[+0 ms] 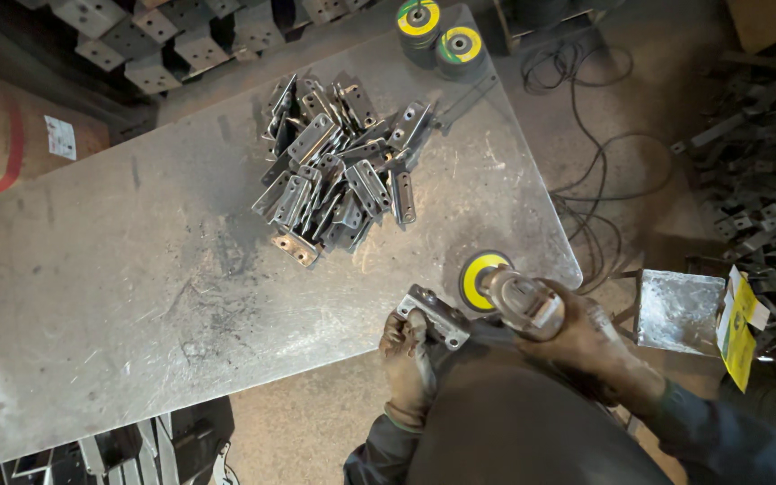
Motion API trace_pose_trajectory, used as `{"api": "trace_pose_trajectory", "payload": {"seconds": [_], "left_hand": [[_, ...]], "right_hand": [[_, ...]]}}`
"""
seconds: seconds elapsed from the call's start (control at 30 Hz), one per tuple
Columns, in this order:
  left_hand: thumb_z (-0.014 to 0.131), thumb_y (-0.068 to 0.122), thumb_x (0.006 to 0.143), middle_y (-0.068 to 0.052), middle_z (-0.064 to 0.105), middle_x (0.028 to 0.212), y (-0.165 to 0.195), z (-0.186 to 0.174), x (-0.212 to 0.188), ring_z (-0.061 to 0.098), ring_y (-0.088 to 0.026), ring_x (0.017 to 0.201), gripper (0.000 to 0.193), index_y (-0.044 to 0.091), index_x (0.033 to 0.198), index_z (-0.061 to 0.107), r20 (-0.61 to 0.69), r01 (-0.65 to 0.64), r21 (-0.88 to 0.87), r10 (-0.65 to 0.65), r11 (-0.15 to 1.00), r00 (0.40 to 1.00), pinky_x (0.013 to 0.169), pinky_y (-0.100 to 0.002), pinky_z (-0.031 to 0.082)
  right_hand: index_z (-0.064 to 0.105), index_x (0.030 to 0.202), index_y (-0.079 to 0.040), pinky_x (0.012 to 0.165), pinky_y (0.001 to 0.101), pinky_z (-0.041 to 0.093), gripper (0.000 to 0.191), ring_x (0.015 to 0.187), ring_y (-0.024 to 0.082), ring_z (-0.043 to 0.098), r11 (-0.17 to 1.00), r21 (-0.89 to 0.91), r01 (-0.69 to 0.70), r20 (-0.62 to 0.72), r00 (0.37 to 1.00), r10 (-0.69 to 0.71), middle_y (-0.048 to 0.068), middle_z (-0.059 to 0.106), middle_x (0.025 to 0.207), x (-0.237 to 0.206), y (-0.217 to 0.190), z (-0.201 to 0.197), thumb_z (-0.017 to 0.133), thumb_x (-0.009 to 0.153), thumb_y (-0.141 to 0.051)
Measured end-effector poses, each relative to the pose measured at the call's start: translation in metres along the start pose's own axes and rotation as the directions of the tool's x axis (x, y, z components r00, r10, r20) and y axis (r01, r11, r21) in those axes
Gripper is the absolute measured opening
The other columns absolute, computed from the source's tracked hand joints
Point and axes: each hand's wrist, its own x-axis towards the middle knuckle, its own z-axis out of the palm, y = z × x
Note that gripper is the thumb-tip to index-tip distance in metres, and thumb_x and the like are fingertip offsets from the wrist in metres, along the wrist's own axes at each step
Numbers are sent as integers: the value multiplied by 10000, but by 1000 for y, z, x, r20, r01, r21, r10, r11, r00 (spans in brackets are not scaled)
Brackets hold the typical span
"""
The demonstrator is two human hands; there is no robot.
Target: The person grinds metal bracket parts with an angle grinder at a work table, holding each bracket against the spinning disc while sparks fly, then places the finished bracket on the table and picks up the next one from a pile.
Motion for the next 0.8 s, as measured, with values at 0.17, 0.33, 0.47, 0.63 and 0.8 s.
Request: {"api": "trace_pose_trajectory", "payload": {"seconds": [0.17,0.33,0.47,0.63,0.8], "left_hand": [[610,49,988,-11,597,939,-19,1,-3,512,-70,793,125,19,1107,633,-25,44,-308,-54,950,998,684,-235,446],[598,33,961,22,601,914,-10,7,-8,513,-35,763,164,25,1124,619,-4,141,-413,-157,900,988,644,-208,454],[589,35,966,2,624,846,9,13,-15,488,-53,664,216,21,1168,664,66,152,-175,-142,973,988,579,-226,430],[639,37,891,-105,721,975,35,2,-9,720,-240,818,289,52,1178,676,346,-522,222,434,824,832,721,-328,572],[712,103,851,-114,718,1152,57,-4,-4,705,-317,1083,342,66,1188,671,603,-820,264,577,508,551,910,-450,575]], "right_hand": [[483,1434,-87,923,340,562,964,1075,177,692,999,7,39,44,998,-39,108,718,1176,-14,-14,-6,911,575,-172],[536,1412,-74,897,331,571,922,1027,165,724,981,-142,132,72,990,-123,103,747,1125,-20,-45,-12,915,582,-211],[546,1365,-48,883,320,575,843,996,154,728,997,-63,37,75,997,-32,95,771,1081,-25,-50,-13,883,603,-173],[502,1355,-22,881,319,555,877,1022,157,672,967,254,36,83,995,-59,74,718,1120,-17,-37,-14,899,575,-88],[649,1263,8,855,352,571,694,975,200,694,986,156,-58,134,990,37,120,763,1072,-12,-32,-19,881,616,-92]]}}
